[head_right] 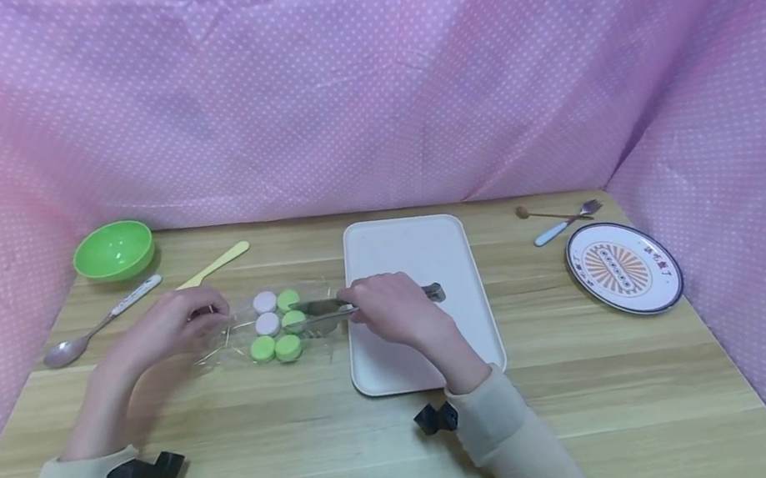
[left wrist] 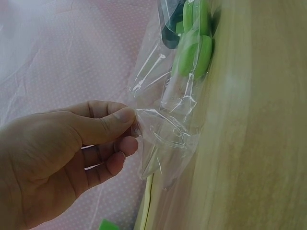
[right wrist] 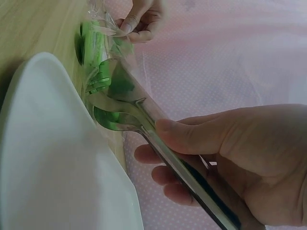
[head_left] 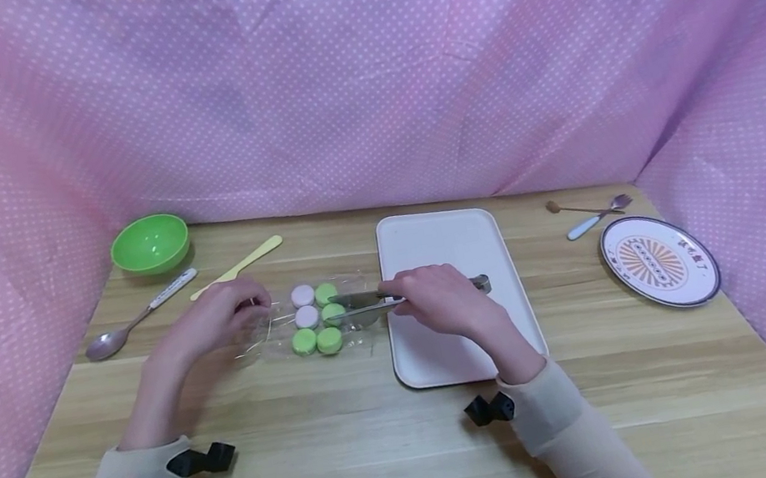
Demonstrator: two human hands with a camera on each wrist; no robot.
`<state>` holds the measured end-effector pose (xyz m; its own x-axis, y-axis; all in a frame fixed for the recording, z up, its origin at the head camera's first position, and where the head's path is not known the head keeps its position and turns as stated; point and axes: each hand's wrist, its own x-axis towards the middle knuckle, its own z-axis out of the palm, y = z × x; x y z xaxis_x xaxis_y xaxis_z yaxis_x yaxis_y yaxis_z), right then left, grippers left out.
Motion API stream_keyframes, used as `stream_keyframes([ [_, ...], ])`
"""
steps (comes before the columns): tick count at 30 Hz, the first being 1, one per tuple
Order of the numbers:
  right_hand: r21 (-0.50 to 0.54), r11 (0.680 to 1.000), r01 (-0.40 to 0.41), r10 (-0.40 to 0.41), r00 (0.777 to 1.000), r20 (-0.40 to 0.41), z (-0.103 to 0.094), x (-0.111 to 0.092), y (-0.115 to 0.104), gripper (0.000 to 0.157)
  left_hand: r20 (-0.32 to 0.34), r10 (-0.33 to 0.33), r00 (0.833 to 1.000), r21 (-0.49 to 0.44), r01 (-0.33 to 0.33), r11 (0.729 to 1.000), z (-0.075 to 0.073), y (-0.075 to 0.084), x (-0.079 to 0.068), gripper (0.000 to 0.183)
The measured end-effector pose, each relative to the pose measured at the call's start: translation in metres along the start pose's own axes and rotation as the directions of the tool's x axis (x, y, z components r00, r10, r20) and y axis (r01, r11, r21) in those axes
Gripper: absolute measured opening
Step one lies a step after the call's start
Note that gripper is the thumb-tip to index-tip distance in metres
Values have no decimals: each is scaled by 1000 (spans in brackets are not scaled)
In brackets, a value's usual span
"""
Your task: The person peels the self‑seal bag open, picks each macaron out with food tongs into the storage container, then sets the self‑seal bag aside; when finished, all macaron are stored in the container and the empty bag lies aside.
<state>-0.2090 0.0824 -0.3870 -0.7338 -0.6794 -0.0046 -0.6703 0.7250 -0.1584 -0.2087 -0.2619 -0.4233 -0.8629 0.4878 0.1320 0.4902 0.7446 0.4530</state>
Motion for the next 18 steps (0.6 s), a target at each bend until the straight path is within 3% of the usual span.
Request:
stream_keyframes([
  [18, -3, 1000, -9, 9, 1000, 9, -2, -2, 0, 23, 13, -4, 1000, -15, 4, 1000, -1, 2, 0, 4],
])
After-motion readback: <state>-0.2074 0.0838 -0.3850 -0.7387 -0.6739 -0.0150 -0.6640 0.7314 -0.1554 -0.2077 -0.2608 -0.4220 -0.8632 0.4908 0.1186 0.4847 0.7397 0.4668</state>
